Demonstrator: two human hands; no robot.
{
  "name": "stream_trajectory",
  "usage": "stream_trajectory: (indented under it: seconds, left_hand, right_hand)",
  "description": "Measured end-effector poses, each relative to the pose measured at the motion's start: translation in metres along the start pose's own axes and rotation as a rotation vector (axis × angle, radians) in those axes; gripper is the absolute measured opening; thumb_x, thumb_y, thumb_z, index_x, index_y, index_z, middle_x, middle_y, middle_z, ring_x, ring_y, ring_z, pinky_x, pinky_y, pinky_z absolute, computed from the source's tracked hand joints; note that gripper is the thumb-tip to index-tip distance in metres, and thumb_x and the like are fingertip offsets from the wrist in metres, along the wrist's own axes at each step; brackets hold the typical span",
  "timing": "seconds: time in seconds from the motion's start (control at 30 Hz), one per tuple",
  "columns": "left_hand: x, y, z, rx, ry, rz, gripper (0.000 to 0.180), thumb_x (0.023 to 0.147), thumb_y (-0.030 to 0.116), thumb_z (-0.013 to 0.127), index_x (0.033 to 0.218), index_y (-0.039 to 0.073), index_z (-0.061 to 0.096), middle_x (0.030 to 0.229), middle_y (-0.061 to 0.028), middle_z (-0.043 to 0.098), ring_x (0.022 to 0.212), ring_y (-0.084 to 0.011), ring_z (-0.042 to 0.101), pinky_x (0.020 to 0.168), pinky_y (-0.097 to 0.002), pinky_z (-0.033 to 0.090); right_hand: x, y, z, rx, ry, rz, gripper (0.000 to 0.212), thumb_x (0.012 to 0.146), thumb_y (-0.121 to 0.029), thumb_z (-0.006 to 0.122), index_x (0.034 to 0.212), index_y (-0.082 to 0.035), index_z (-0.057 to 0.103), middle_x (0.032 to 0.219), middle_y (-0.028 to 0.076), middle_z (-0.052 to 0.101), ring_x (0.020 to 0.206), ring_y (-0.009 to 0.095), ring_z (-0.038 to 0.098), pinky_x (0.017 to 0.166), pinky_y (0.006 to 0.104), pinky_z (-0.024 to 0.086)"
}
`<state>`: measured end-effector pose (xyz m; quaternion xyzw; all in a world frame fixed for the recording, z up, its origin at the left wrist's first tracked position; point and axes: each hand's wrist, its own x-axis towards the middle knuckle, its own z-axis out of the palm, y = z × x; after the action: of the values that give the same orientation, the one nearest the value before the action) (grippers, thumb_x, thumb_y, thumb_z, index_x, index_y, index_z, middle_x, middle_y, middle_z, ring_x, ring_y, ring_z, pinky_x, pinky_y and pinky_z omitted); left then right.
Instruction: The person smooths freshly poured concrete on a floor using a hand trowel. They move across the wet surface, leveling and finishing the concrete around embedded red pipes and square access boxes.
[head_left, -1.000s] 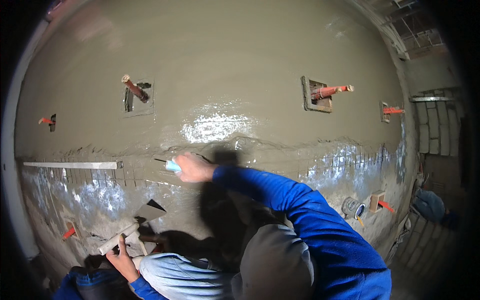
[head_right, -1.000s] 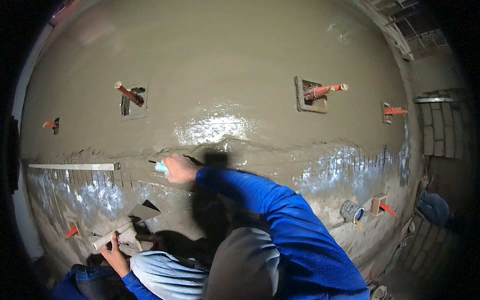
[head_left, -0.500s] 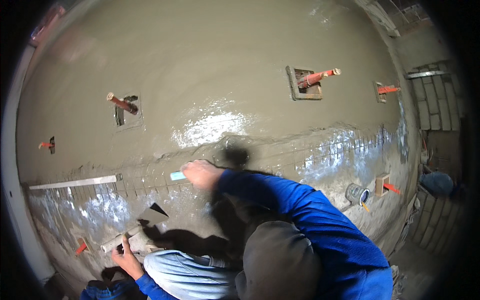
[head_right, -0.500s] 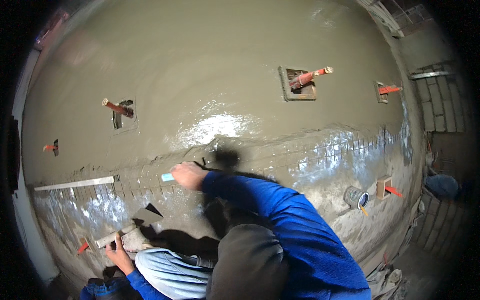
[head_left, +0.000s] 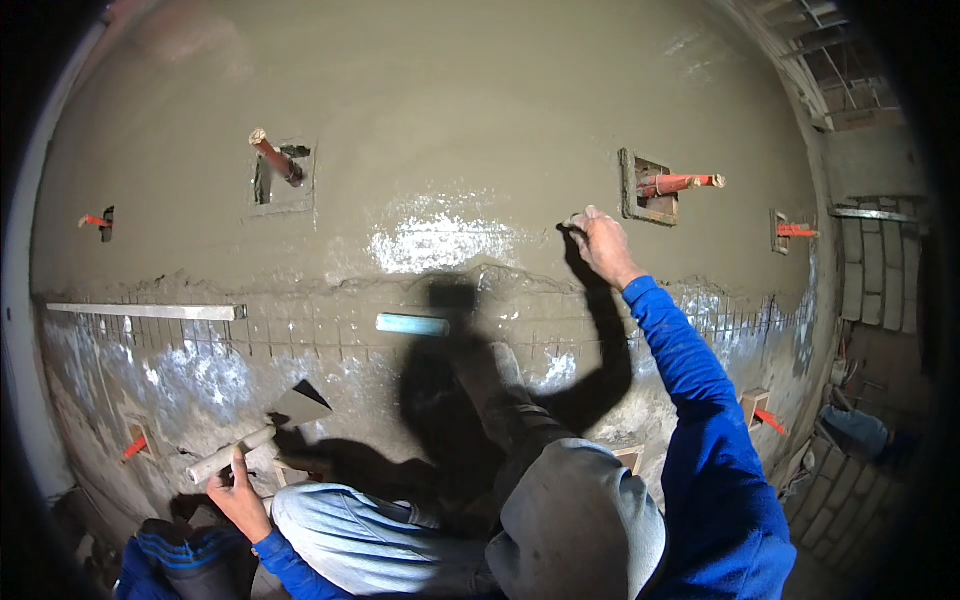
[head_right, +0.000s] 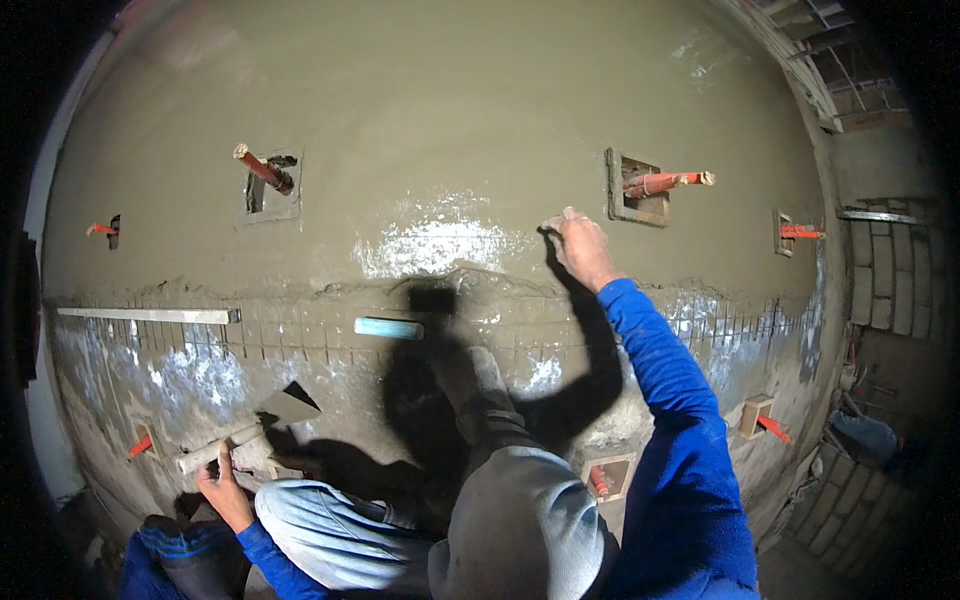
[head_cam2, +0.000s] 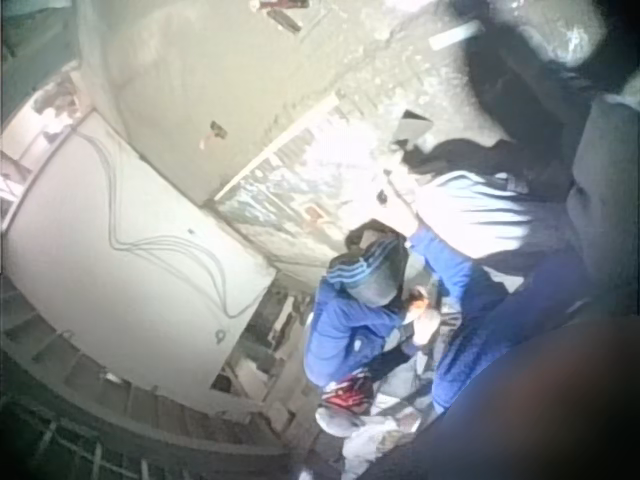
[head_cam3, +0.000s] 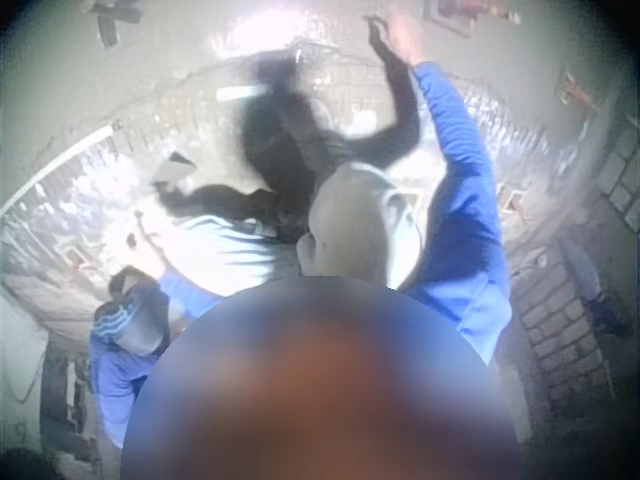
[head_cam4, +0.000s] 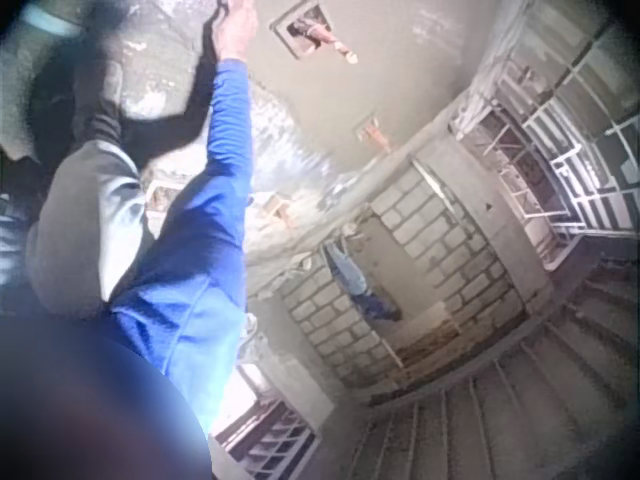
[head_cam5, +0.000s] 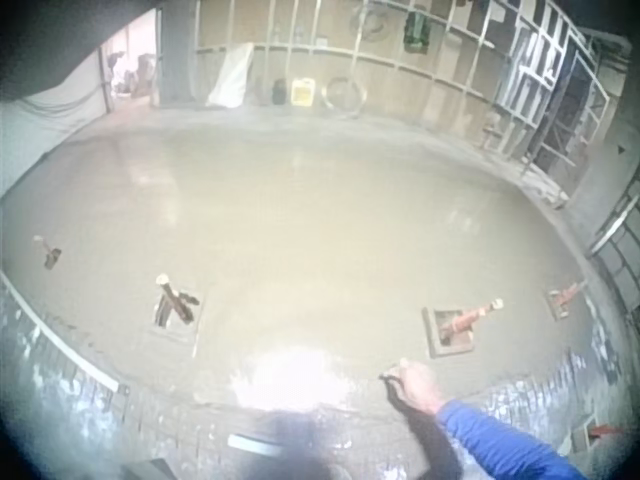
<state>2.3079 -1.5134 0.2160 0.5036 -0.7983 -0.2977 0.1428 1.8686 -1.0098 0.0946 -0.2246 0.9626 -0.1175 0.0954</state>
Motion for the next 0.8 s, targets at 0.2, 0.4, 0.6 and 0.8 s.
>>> stream_trajectory:
  seconds: [0.2, 0.4, 0.6, 0.8]
  left_hand:
    - [0.005, 0.001, 0.003, -0.022, -0.034, 0.018, 0.037, 0.097, 0.027, 0.077, 0.085, -0.006, 0.066, 0.077, -0.0037, 0.064, 0.071, -0.0121, 0.051, 0.065, -0.0319, 0.044]
    - [0.005, 0.001, 0.004, -0.025, 0.006, -0.006, 0.036, 0.098, 0.027, 0.076, 0.089, -0.006, 0.067, 0.082, -0.0048, 0.066, 0.074, -0.0119, 0.052, 0.067, -0.0317, 0.045]
    - [0.007, -0.003, 0.002, -0.002, -0.045, -0.018, 0.035, 0.098, 0.026, 0.076, 0.092, -0.007, 0.067, 0.082, -0.0047, 0.065, 0.075, -0.0124, 0.053, 0.069, -0.0315, 0.045]
    - [0.008, -0.006, 0.002, -0.050, -0.049, 0.002, 0.033, 0.099, 0.025, 0.075, 0.093, -0.006, 0.068, 0.085, -0.0048, 0.066, 0.076, -0.0126, 0.053, 0.070, -0.0311, 0.046]
  right_hand:
    - [0.009, 0.008, 0.008, -0.083, -0.146, -0.163, 0.038, 0.092, -0.009, 0.064, 0.129, -0.018, 0.070, 0.109, 0.018, 0.059, 0.107, 0.038, 0.063, 0.089, 0.0487, 0.054]
    - [0.015, 0.001, 0.017, -0.156, -0.196, -0.153, 0.036, 0.094, -0.008, 0.059, 0.126, -0.017, 0.072, 0.112, 0.019, 0.059, 0.109, 0.039, 0.063, 0.090, 0.0492, 0.055]
    - [0.014, 0.003, 0.025, -0.100, -0.135, -0.142, 0.028, 0.092, -0.008, 0.063, 0.118, -0.012, 0.073, 0.111, 0.019, 0.060, 0.109, 0.039, 0.063, 0.089, 0.0493, 0.054]
    - [0.022, 0.005, 0.030, -0.067, -0.122, -0.114, 0.009, 0.091, -0.012, 0.065, 0.098, -0.005, 0.067, 0.105, 0.019, 0.060, 0.103, 0.040, 0.064, 0.086, 0.0515, 0.054]
